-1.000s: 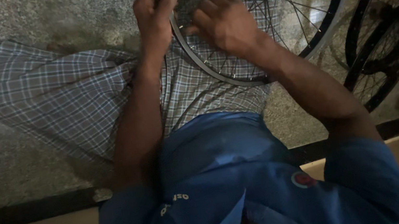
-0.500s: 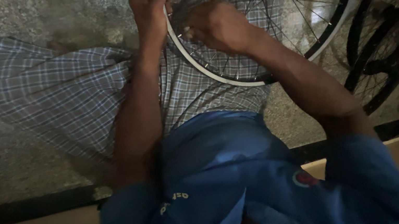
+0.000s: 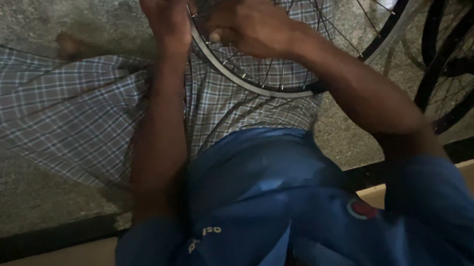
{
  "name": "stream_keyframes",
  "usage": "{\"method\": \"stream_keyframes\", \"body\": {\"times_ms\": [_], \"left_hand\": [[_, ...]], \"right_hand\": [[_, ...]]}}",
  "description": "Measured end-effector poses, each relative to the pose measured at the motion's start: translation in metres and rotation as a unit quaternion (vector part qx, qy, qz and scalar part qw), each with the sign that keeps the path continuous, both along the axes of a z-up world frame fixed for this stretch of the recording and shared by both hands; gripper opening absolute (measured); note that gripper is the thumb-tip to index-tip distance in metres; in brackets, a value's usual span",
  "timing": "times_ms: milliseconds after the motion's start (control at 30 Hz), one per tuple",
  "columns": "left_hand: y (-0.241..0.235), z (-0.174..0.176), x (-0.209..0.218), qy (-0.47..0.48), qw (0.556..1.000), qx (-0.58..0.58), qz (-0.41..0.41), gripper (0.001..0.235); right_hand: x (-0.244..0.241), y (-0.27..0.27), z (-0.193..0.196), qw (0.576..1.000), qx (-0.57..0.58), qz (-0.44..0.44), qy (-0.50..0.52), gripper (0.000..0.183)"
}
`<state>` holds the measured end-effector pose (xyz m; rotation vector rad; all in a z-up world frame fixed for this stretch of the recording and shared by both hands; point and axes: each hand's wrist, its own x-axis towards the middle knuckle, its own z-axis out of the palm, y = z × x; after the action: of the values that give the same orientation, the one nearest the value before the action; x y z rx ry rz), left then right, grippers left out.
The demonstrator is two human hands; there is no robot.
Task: The person sits on the floor and uses a spoke wrench to tighten the nipples on a bicycle wheel. They rotate the wheel periodically to access different spokes and continue the tightening process.
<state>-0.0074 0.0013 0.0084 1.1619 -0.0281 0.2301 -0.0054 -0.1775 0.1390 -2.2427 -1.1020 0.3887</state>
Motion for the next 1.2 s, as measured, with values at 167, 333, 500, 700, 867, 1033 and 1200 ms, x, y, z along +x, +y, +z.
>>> {"method": "stream_keyframes", "body": {"times_ms": [167, 333, 500, 700, 867, 1033, 1200], "left_hand": [[0.002, 0.015, -0.003, -0.034, 0.999, -0.022, -0.024, 0.015], [0.002, 0.015, 0.000, -0.025, 0.999, -0.039, -0.028, 0.018], [0.000, 0.013, -0.002, -0.045, 0.998, -0.047, -0.024, 0.022], [0.004, 0.010, -0.005, -0.001, 0.999, -0.032, -0.024, 0.022], [0.010, -0.008, -0.003, -0.012, 1.000, -0.010, -0.019, 0.026], [0.011, -0.012, 0.002, -0.008, 1.000, -0.013, -0.027, 0.021], [0.013, -0.006, 0.001, -0.017, 0.999, -0.013, -0.042, 0.019]], "right_hand": [[0.003, 0.015, 0.000, 0.983, -0.131, -0.065, 0.112, 0.026], [0.010, 0.005, 0.003, 0.980, -0.091, -0.055, 0.165, 0.027], [0.013, -0.007, 0.003, 0.986, -0.028, -0.001, 0.166, 0.028], [0.007, -0.002, -0.002, 0.996, -0.005, 0.000, 0.092, 0.030], [0.009, 0.005, -0.012, 0.997, -0.021, -0.014, 0.078, 0.030], [0.015, 0.010, -0.012, 0.999, -0.004, -0.002, 0.055, 0.028], [0.016, 0.010, -0.006, 0.990, -0.059, 0.003, 0.126, 0.034]]}}
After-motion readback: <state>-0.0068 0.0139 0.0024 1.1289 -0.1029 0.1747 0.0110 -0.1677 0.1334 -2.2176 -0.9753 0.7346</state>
